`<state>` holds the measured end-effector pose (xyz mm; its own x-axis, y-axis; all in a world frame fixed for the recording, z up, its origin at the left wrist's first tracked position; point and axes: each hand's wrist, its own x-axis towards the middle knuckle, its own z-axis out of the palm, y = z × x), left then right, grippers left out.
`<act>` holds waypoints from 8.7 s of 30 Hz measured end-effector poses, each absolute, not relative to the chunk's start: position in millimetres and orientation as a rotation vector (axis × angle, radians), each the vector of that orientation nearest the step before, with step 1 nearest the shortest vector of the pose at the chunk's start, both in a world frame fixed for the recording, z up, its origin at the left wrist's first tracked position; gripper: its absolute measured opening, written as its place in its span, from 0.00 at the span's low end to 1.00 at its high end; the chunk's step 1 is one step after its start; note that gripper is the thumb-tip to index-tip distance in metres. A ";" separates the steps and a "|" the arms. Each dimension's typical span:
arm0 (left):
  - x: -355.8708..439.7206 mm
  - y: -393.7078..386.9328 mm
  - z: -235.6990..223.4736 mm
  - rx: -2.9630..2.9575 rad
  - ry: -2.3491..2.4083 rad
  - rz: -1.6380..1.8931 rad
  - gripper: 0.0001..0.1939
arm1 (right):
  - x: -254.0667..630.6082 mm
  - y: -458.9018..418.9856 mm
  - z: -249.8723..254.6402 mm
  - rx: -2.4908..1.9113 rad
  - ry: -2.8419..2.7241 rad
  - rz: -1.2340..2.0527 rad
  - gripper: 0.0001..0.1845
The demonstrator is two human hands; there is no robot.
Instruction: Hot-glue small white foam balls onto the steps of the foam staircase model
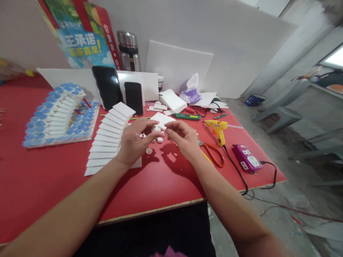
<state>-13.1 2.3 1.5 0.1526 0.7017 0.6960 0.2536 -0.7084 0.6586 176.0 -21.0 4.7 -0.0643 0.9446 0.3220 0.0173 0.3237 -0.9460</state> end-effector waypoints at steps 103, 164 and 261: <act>-6.8 -13.9 7.1 1.269 0.563 0.549 0.56 | 199.0 -41.8 7.5 -1.131 -1.108 1.196 0.25; -10.4 3.0 3.4 0.718 0.519 0.790 0.15 | 257.3 -90.0 7.9 -1.471 -1.317 0.720 0.14; 6.2 -12.3 7.8 0.989 0.741 0.993 0.11 | 267.9 -97.8 0.4 -2.262 -1.837 0.126 0.28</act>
<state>6.2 -12.3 7.8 0.3802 0.9222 -0.0708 -0.3306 0.2069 0.9208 267.9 -97.8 0.4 0.2131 0.9742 0.0746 0.9550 -0.1916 -0.2266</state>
